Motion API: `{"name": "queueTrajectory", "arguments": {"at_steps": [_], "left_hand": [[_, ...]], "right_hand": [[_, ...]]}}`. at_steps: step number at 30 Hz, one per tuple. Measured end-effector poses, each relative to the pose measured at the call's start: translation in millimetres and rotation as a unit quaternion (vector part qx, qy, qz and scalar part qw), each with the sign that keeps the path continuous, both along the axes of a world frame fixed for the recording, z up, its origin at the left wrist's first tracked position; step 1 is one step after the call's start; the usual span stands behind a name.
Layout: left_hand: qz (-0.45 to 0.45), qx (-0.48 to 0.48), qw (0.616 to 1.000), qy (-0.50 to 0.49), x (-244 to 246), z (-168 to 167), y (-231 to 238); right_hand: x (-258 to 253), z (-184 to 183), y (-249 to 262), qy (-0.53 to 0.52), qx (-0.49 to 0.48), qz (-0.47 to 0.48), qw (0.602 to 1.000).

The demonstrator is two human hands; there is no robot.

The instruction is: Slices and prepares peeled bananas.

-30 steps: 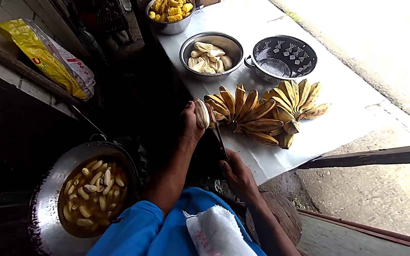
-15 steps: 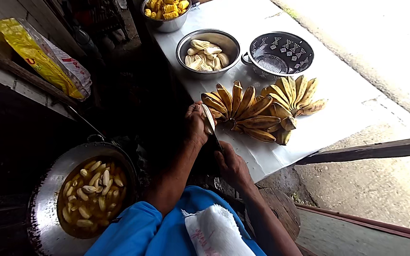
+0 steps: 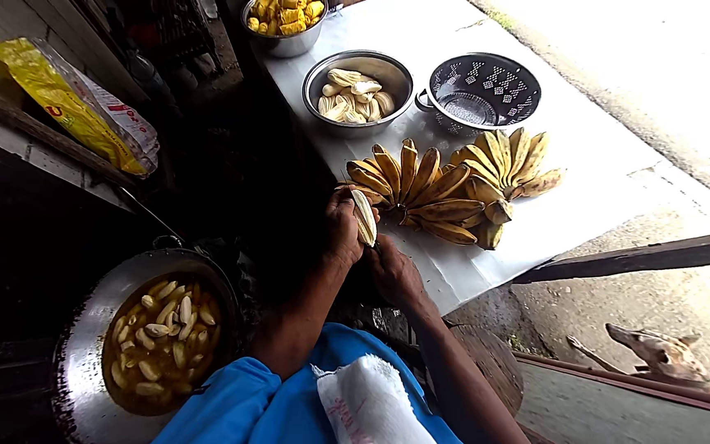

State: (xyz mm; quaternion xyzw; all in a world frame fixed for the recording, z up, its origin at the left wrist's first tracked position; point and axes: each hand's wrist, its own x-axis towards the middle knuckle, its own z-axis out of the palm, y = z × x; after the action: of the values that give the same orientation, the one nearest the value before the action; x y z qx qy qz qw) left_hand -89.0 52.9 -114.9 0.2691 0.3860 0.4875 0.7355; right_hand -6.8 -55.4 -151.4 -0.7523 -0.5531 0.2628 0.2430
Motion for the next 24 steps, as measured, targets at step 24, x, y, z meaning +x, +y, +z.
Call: {"name": "queueTrajectory", "arguments": {"at_steps": [24], "left_hand": [[-0.034, 0.003, 0.999, 0.031, -7, 1, -12]], "right_hand": [[-5, 1, -36, -0.043, -0.026, -0.018, 0.999]]}}
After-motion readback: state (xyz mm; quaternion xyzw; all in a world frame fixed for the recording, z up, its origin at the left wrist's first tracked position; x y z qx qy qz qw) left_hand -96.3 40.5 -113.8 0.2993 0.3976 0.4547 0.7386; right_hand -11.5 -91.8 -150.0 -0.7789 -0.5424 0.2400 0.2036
